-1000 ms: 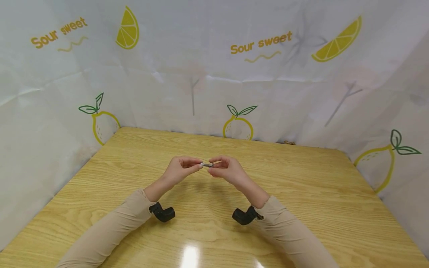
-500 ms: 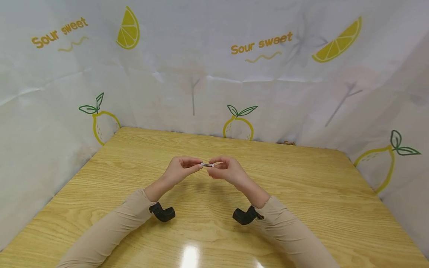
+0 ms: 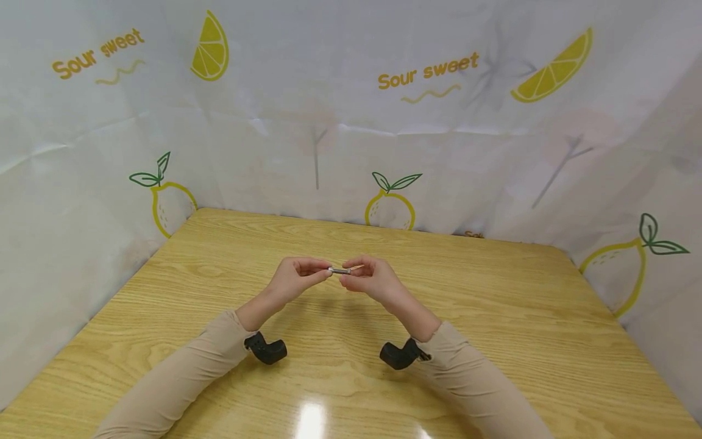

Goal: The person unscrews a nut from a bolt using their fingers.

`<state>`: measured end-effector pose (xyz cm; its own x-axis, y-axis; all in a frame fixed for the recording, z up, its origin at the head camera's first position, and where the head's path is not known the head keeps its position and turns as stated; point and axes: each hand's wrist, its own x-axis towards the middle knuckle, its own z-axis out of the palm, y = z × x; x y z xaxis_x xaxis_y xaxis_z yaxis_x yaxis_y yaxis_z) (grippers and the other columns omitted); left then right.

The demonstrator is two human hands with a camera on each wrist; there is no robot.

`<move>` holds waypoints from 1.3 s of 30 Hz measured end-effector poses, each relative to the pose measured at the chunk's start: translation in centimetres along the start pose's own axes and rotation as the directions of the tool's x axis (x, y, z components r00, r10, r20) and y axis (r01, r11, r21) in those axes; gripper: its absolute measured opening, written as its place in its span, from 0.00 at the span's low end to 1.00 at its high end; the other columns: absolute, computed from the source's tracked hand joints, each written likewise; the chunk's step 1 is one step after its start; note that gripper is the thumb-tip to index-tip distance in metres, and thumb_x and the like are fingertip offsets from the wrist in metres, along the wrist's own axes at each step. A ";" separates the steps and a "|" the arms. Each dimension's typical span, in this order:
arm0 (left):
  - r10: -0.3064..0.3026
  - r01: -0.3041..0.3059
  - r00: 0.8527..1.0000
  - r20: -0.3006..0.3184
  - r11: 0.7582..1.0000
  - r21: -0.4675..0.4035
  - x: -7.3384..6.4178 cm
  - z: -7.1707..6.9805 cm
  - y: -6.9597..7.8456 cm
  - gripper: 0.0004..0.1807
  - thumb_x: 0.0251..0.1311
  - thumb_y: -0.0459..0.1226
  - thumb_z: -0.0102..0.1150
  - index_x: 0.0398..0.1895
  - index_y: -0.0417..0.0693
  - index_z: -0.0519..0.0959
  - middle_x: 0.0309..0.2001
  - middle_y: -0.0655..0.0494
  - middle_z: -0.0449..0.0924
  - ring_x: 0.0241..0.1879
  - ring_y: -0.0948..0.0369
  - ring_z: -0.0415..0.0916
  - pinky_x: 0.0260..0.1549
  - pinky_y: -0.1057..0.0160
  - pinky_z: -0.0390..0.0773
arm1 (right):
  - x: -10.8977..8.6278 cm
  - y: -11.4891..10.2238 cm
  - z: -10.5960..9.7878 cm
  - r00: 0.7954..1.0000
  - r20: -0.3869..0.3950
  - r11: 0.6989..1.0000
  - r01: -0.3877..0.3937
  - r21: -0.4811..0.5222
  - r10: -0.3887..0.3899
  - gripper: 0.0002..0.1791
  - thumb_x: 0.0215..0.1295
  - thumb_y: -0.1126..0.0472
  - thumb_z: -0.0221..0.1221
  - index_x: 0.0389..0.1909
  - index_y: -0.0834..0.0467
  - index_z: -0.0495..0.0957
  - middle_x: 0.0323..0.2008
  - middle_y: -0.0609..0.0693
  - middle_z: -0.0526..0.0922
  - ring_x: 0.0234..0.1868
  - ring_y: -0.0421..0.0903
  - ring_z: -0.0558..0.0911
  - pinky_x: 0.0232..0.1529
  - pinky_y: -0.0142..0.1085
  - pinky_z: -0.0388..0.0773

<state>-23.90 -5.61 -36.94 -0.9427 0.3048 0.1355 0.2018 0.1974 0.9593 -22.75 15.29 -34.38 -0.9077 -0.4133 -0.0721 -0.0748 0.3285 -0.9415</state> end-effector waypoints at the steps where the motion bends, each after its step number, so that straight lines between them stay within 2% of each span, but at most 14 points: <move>1: -0.002 0.002 1.000 -0.001 1.000 -0.001 0.0 0.0 0.0 0.14 0.58 0.37 0.61 0.47 0.41 0.82 0.45 0.43 0.83 0.40 0.57 0.82 0.40 0.65 0.81 | 0.0 0.0 0.0 1.000 0.005 1.000 -0.013 0.005 0.013 0.24 0.66 0.57 0.56 0.57 0.69 0.69 0.47 0.66 0.79 0.47 0.53 0.82 0.54 0.48 0.77; 4: -0.006 0.006 1.000 -0.004 1.000 -0.005 0.0 0.0 -0.1 0.15 0.58 0.37 0.61 0.47 0.40 0.82 0.45 0.43 0.84 0.40 0.59 0.82 0.40 0.65 0.81 | 0.2 0.0 0.1 0.999 0.014 0.998 -0.047 0.029 0.046 0.24 0.69 0.57 0.53 0.56 0.72 0.69 0.47 0.66 0.80 0.41 0.42 0.84 0.52 0.44 0.78; 7: -0.012 0.012 1.000 -0.004 1.000 -0.004 0.0 0.0 -0.1 0.15 0.58 0.37 0.61 0.47 0.41 0.82 0.45 0.44 0.84 0.39 0.61 0.82 0.39 0.66 0.81 | 0.2 0.0 0.0 0.999 0.013 0.998 -0.048 0.038 0.047 0.22 0.68 0.59 0.53 0.55 0.72 0.69 0.42 0.61 0.83 0.38 0.38 0.84 0.52 0.43 0.79; 10: -0.016 0.016 1.000 -0.006 1.000 -0.007 0.0 0.0 -0.2 0.14 0.58 0.37 0.61 0.47 0.41 0.82 0.45 0.45 0.84 0.38 0.63 0.81 0.39 0.66 0.80 | 0.1 0.0 0.0 1.000 0.002 0.999 -0.020 0.035 0.020 0.20 0.66 0.62 0.56 0.53 0.71 0.70 0.39 0.56 0.84 0.40 0.41 0.84 0.52 0.45 0.79; 14: -0.016 0.016 1.000 -0.012 1.000 -0.012 0.0 0.1 -0.2 0.13 0.58 0.37 0.61 0.46 0.42 0.83 0.44 0.45 0.84 0.37 0.65 0.81 0.38 0.65 0.81 | 0.2 0.2 -0.1 1.000 0.006 1.000 -0.011 0.028 0.011 0.22 0.66 0.60 0.56 0.56 0.70 0.70 0.44 0.65 0.81 0.42 0.42 0.84 0.53 0.47 0.77; 17: -0.022 0.021 1.000 -0.013 1.000 -0.009 0.0 0.0 -0.1 0.13 0.58 0.37 0.61 0.45 0.43 0.83 0.44 0.46 0.84 0.37 0.65 0.81 0.38 0.65 0.80 | 0.2 0.1 0.0 0.999 0.020 0.999 -0.033 0.032 0.032 0.25 0.68 0.56 0.54 0.57 0.72 0.68 0.49 0.70 0.78 0.41 0.40 0.84 0.52 0.45 0.78; 21: -0.027 0.027 1.000 -0.012 1.000 -0.006 0.0 0.0 -0.2 0.13 0.58 0.37 0.61 0.46 0.43 0.83 0.44 0.46 0.84 0.37 0.65 0.81 0.39 0.66 0.80 | 0.1 0.0 0.0 0.999 0.010 0.999 -0.036 0.039 0.036 0.24 0.68 0.57 0.53 0.55 0.73 0.69 0.45 0.65 0.81 0.39 0.38 0.84 0.51 0.43 0.79; 26: -0.018 0.018 1.000 -0.017 1.000 -0.005 0.0 0.1 -0.1 0.13 0.58 0.37 0.61 0.46 0.43 0.83 0.44 0.46 0.84 0.37 0.64 0.81 0.39 0.64 0.81 | 0.0 0.0 -0.1 1.000 -0.010 1.000 0.012 0.009 -0.012 0.20 0.65 0.62 0.57 0.54 0.69 0.71 0.39 0.54 0.83 0.45 0.51 0.83 0.53 0.48 0.77; 28: -0.014 0.014 1.000 -0.017 1.000 -0.005 0.0 0.1 -0.2 0.13 0.58 0.37 0.61 0.46 0.43 0.83 0.44 0.46 0.84 0.37 0.63 0.81 0.40 0.62 0.81 | 0.0 0.0 -0.1 1.000 0.001 1.000 0.015 0.006 -0.015 0.21 0.65 0.61 0.57 0.55 0.69 0.70 0.41 0.58 0.82 0.47 0.55 0.82 0.54 0.49 0.77; 30: -0.011 0.011 1.000 -0.016 1.000 -0.006 0.0 0.1 -0.2 0.14 0.59 0.37 0.61 0.46 0.42 0.82 0.44 0.46 0.84 0.37 0.63 0.81 0.40 0.62 0.81 | 0.0 0.0 -0.1 1.000 0.011 1.000 -0.001 0.011 0.001 0.23 0.66 0.59 0.56 0.57 0.68 0.69 0.45 0.64 0.80 0.47 0.53 0.82 0.54 0.48 0.77; 33: -0.015 0.015 1.000 -0.015 1.000 -0.007 0.1 0.0 -0.2 0.14 0.59 0.38 0.61 0.46 0.41 0.82 0.44 0.46 0.84 0.38 0.63 0.81 0.39 0.63 0.81 | 0.1 -0.1 -0.1 0.999 0.022 0.999 -0.031 0.033 0.031 0.25 0.68 0.55 0.53 0.57 0.71 0.68 0.49 0.68 0.78 0.42 0.43 0.84 0.53 0.46 0.78; 36: -0.019 0.019 1.000 -0.015 1.000 -0.008 0.1 0.0 -0.2 0.15 0.58 0.38 0.61 0.47 0.40 0.82 0.45 0.45 0.84 0.38 0.63 0.81 0.38 0.65 0.80 | 0.1 -0.1 0.0 0.999 0.013 0.998 -0.035 0.043 0.035 0.24 0.69 0.57 0.53 0.55 0.74 0.69 0.44 0.64 0.81 0.38 0.38 0.83 0.52 0.45 0.79; 39: -0.024 0.024 1.000 -0.013 1.000 -0.012 0.1 0.0 -0.2 0.15 0.59 0.37 0.61 0.47 0.40 0.82 0.45 0.45 0.84 0.38 0.63 0.81 0.39 0.65 0.81 | 0.1 -0.1 -0.1 1.000 -0.002 0.999 -0.011 0.033 0.011 0.21 0.67 0.61 0.55 0.53 0.72 0.71 0.37 0.54 0.83 0.40 0.42 0.84 0.52 0.46 0.78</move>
<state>-24.03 -5.58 -37.14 -0.9506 0.2880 0.1156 0.1759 0.1934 0.9652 -22.86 15.28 -34.26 -0.9092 -0.4082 -0.0815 -0.0515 0.3047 -0.9510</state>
